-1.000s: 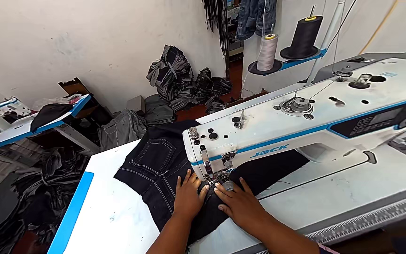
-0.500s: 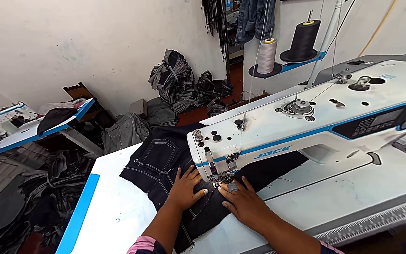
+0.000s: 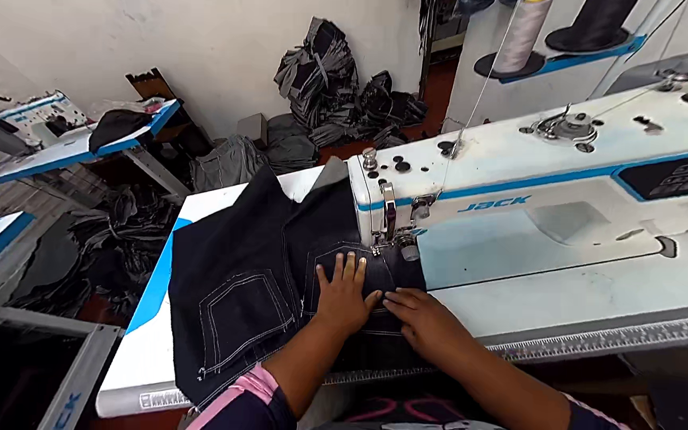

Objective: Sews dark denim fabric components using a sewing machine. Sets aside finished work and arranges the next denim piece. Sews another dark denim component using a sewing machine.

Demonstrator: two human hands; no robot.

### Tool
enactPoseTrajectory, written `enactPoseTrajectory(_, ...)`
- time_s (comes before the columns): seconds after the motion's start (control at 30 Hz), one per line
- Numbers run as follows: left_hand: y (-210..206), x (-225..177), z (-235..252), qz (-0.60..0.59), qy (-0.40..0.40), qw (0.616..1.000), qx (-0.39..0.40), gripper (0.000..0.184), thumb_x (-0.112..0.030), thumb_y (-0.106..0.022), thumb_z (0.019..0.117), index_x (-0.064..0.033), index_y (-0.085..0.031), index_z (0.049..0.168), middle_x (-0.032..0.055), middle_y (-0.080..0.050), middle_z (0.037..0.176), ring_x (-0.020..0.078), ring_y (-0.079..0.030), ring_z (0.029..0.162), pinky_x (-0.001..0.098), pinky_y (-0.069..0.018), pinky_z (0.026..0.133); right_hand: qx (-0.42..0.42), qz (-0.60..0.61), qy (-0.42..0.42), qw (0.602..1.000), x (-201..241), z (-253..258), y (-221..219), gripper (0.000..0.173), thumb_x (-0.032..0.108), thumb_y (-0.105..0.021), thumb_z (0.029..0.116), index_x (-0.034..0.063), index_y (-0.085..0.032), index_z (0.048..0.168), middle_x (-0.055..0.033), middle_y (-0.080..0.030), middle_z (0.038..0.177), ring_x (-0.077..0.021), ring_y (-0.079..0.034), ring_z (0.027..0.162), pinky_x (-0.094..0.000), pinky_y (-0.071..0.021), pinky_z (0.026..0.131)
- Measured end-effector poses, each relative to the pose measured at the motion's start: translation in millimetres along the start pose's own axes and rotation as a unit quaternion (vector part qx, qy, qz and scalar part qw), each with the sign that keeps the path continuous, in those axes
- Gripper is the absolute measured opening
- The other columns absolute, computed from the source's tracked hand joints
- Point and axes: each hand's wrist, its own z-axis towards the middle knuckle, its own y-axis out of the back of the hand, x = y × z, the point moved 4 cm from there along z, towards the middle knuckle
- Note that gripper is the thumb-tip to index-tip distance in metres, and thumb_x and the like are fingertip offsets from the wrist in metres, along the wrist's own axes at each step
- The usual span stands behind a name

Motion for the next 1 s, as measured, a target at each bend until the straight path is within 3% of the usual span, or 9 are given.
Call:
enactPoseTrajectory(0.1,-11.6,14.7,8.2,-0.043,-0.1,0.992,-0.069,0.065,-0.051,-0.033,0.1086,-0.0171,-0.028,0.164,0.0005,-0.016,0.173,0.0221,-0.002,0.161,0.0599,0.002,0.126,-0.121,-0.038,0.065,0.99,-8.7,1.0,-8.8,0.036,-0.012,-0.054,0.0895,0.0011,-0.075,0.115,-0.0149,-0.073,0.122,-0.0364,-0.066,0.122,-0.0501,-0.0528,0.103)
enactPoseTrajectory(0.2,-9.5,18.6,7.8,-0.081,-0.103,0.99,-0.058,0.073,-0.06,-0.048,0.1015,-0.0209,-0.034,0.162,-0.0031,-0.021,0.172,0.0201,-0.005,0.161,0.0585,0.0022,0.126,-0.202,-0.08,0.131,0.967,-11.7,-4.6,-17.0,0.029,-0.011,-0.058,0.0855,0.002,-0.077,0.103,-0.013,-0.076,0.104,-0.0313,-0.073,0.105,-0.0419,-0.0598,0.091)
enactPoseTrajectory(0.27,-4.4,18.2,8.0,-0.086,-0.095,0.991,-0.04,0.08,-0.065,-0.055,0.0959,-0.0238,-0.035,0.161,-0.0033,-0.021,0.172,0.0205,-0.004,0.161,0.0572,0.0025,0.126,-0.211,-0.105,0.152,0.96,-8.3,-8.8,-17.0,0.026,-0.011,-0.059,0.0836,0.0006,-0.076,0.101,-0.0135,-0.076,0.1,-0.0309,-0.074,0.101,-0.0397,-0.0605,0.088)
enactPoseTrajectory(0.43,-0.1,16.6,7.8,-0.065,-0.086,0.994,-0.019,0.087,-0.074,-0.055,0.0902,-0.0283,-0.034,0.161,-0.0037,-0.019,0.172,0.0222,-0.003,0.161,0.0562,0.0018,0.126,-0.242,-0.162,0.155,0.944,-2.0,-13.0,-20.0,0.025,-0.007,-0.057,0.0843,0.0005,-0.076,0.099,-0.0118,-0.076,0.097,-0.0279,-0.075,0.097,-0.0348,-0.0604,0.085)
enactPoseTrajectory(0.67,9.3,21.5,26.6,-0.065,-0.084,0.993,-0.055,0.09,-0.072,-0.064,0.0855,-0.0287,-0.038,0.16,0.0019,-0.022,0.171,0.0315,-0.008,0.16,0.0646,-0.0036,0.124,-0.159,-0.166,0.082,0.97,-5.0,-3.1,-17.1,0.037,-0.012,-0.061,0.0837,-0.0017,-0.074,0.116,-0.0156,-0.075,0.118,-0.0319,-0.07,0.116,-0.0413,-0.0586,0.094)
enactPoseTrajectory(0.83,26.8,26.1,48.7,-0.047,-0.078,0.995,-0.042,0.092,-0.072,-0.067,0.0833,-0.0225,-0.044,0.157,0.0064,-0.019,0.172,0.0381,-0.004,0.159,0.068,-0.0017,0.121,-0.072,-0.16,0.039,0.984,-8.6,12.7,-8.9,0.041,-0.01,-0.06,0.0913,-0.0016,-0.067,0.131,-0.0165,-0.066,0.137,-0.0328,-0.059,0.134,-0.0415,-0.0473,0.111)
enactPoseTrajectory(1.0,39.1,34.0,74.3,-0.035,-0.064,0.997,-0.017,0.094,-0.073,-0.067,0.0823,-0.0208,-0.044,0.157,0.0085,-0.011,0.173,0.0392,0.001,0.159,0.0669,0.0022,0.122,-0.077,-0.16,0.039,0.983,-13.5,27.9,-7.7,0.041,-0.01,-0.058,0.0916,-0.0024,-0.067,0.131,-0.0181,-0.063,0.14,-0.0359,-0.058,0.134,-0.045,-0.0461,0.111)
